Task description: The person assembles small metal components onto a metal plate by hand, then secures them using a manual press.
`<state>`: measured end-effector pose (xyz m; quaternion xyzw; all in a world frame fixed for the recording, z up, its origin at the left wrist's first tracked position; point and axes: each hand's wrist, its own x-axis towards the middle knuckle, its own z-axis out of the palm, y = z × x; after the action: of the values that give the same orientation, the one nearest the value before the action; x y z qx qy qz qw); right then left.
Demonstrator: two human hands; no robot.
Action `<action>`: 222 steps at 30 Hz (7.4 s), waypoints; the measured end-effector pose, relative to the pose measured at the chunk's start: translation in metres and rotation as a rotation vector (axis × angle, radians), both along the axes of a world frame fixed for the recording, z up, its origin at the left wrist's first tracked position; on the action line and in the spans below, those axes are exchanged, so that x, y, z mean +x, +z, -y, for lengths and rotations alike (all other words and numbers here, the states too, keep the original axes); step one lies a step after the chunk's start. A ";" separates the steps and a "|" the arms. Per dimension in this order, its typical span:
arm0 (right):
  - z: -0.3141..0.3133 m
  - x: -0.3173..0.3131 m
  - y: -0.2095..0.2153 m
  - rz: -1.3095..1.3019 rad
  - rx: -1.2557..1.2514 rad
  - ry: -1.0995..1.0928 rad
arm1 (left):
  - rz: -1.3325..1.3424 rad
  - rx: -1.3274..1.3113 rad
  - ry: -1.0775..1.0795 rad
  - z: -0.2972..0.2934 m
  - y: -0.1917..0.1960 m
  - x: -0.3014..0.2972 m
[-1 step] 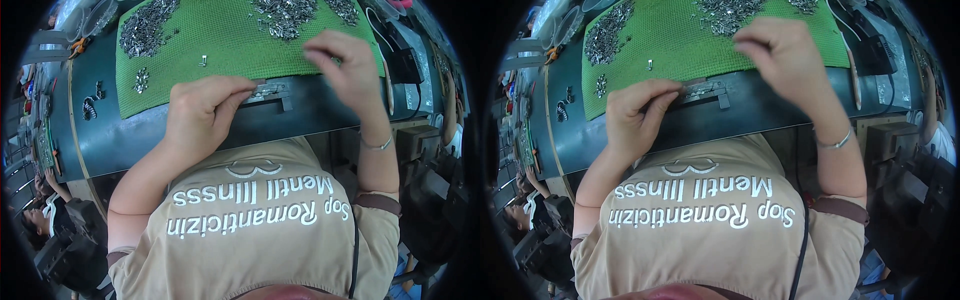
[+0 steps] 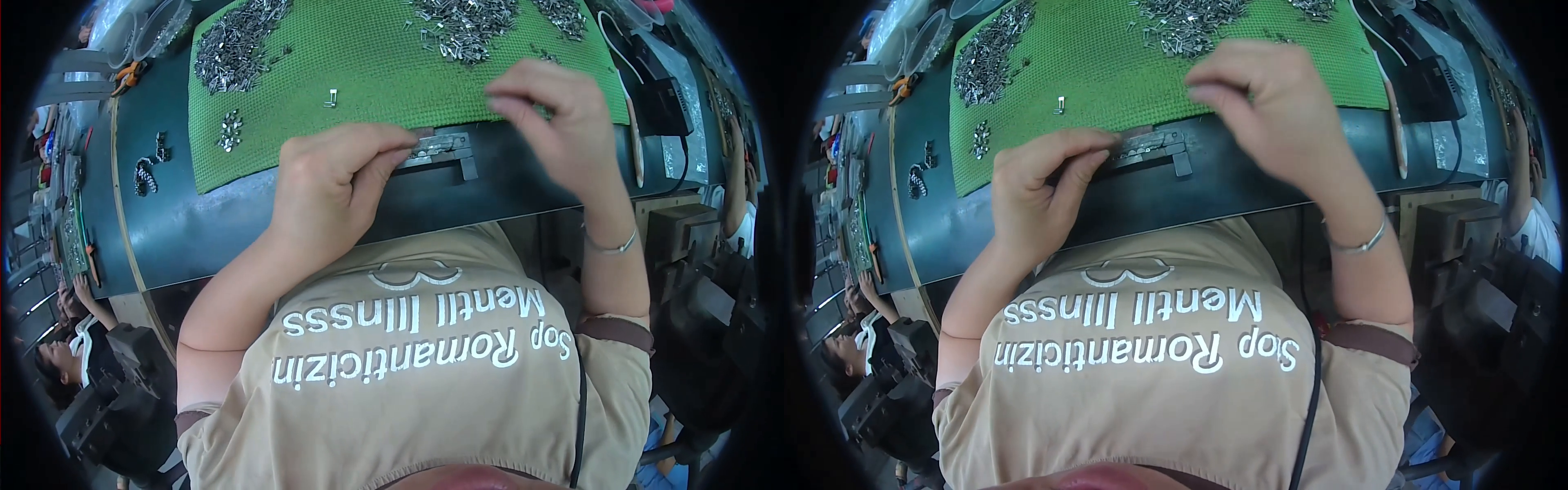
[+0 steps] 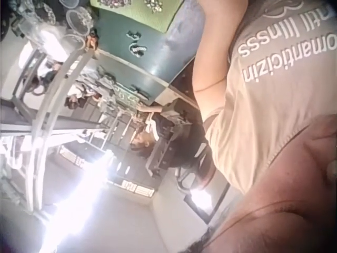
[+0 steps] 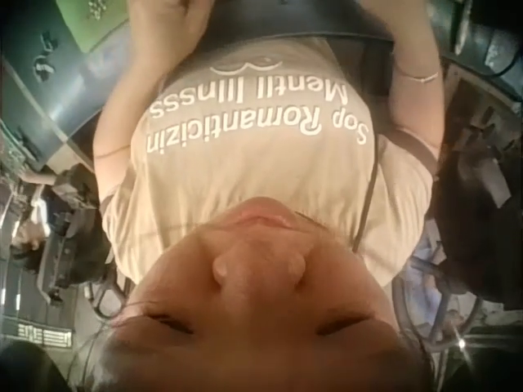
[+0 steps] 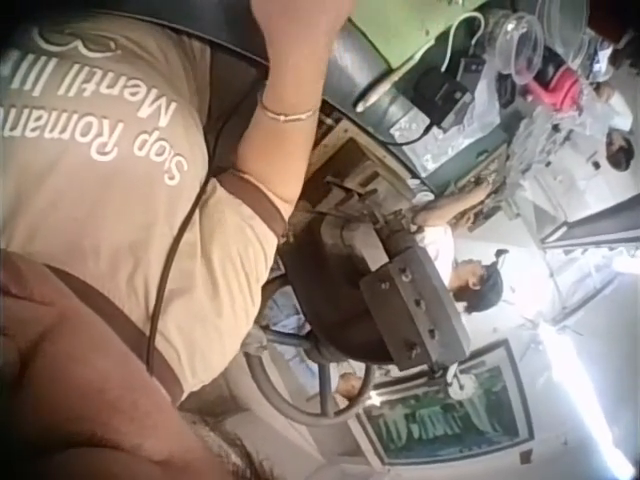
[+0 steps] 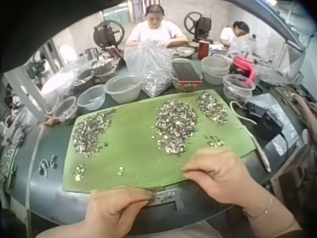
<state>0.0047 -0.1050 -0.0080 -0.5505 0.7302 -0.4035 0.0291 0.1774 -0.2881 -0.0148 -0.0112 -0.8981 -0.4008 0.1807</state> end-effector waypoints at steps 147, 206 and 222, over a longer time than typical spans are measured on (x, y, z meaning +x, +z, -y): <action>0.091 0.025 -0.027 -0.312 0.222 0.057 | -0.093 -0.566 -0.070 0.025 -0.002 0.034; 0.142 0.038 -0.020 -0.391 0.314 0.350 | -0.033 0.213 0.180 0.028 -0.016 0.046; 0.099 0.027 -0.017 -0.101 0.384 -0.005 | -0.221 -0.454 0.047 0.036 -0.013 0.041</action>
<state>0.0319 -0.2042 -0.0255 -0.5524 0.7957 -0.2291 0.0958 0.2188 -0.3241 -0.0279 -0.0742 -0.9399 -0.1809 0.2800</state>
